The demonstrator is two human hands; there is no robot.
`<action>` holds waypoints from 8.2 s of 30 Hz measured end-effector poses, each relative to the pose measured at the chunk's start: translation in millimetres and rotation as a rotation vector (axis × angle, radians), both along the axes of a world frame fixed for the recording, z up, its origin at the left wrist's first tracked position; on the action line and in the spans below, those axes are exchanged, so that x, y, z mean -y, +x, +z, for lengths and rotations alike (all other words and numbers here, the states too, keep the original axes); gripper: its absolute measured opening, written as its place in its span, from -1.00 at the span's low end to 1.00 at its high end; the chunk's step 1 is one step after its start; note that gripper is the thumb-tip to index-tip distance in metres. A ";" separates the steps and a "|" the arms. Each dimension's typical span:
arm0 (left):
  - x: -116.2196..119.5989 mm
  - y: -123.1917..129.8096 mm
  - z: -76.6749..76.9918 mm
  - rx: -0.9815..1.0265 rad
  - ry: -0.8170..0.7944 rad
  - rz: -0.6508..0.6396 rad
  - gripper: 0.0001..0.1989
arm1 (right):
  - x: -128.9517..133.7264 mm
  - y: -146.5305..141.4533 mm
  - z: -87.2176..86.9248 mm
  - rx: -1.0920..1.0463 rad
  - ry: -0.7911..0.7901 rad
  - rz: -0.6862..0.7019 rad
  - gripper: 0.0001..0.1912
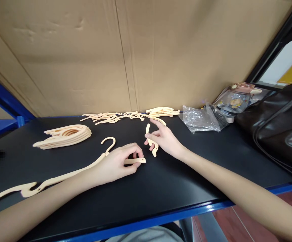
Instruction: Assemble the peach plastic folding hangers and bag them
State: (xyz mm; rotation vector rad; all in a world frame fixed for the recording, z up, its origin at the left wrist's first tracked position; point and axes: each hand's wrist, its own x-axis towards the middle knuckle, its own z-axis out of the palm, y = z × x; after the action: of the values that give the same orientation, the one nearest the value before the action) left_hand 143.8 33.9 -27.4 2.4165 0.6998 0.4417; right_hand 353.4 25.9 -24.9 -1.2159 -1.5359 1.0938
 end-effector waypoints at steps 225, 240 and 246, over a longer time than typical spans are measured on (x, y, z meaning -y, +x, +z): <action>27.2 -8.9 28.9 -0.915 0.573 0.451 -0.24 | 39.0 39.2 45.8 1.272 0.084 0.200 -0.79; 21.6 -4.5 19.6 -0.809 0.644 0.529 -0.37 | 39.9 26.0 47.3 1.238 0.101 0.186 -0.71; 23.6 -2.5 21.8 -0.764 0.622 0.525 -0.43 | 43.0 24.4 48.3 1.190 0.099 0.215 -0.81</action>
State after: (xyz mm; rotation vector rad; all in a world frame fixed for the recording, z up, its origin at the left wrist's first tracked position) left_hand 141.3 10.3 -5.6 2.9708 1.7665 -0.1349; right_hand 377.8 -17.2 23.5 -1.7836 -2.5904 0.3251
